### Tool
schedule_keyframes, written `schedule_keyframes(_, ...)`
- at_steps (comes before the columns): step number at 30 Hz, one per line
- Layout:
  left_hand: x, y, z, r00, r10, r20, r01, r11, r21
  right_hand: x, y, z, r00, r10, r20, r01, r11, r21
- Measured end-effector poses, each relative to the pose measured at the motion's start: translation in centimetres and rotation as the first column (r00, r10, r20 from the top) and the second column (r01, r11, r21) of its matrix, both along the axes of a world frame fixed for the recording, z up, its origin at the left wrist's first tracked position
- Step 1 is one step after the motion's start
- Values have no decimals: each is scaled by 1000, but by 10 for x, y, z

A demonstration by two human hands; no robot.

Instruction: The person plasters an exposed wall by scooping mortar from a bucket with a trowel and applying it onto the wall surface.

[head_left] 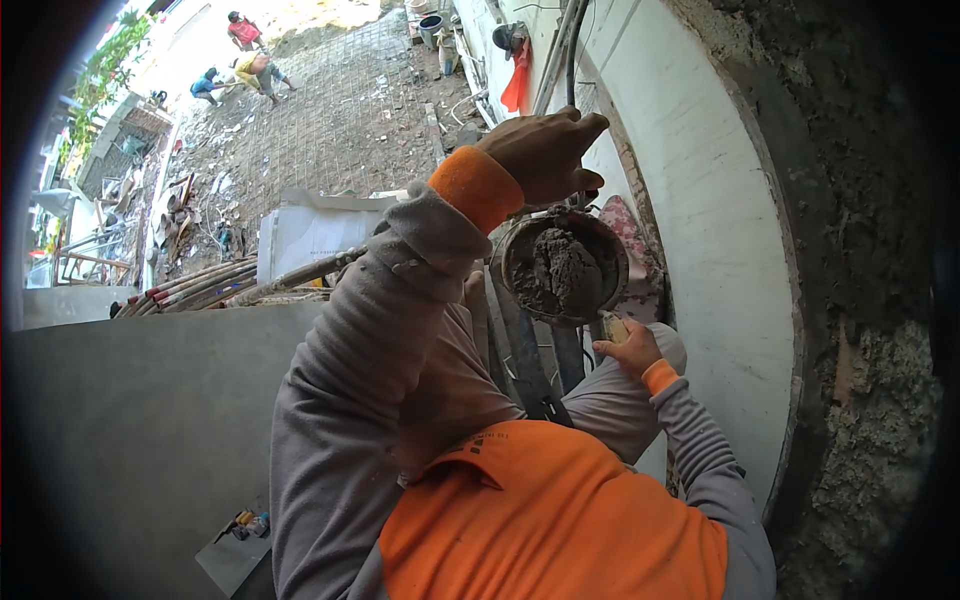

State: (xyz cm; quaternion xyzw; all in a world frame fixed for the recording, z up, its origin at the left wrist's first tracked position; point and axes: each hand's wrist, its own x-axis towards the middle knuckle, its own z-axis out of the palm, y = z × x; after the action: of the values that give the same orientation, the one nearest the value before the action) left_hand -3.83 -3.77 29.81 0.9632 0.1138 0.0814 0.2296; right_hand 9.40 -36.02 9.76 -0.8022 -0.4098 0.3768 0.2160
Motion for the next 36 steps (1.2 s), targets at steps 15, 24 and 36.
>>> schedule_keyframes(15,3,-5,11,997,71,-1,-71,995,-69,60,-14,50,890,240,387,-200,970,-141)
schedule_keyframes(24,6,48,-1,893,400,205,-408,913,0,108,58,303,746,235,623,-440,876,197)
schedule_keyframes(36,21,37,-13,922,327,206,-326,945,-39,243,73,528,670,-426,608,222,897,383)
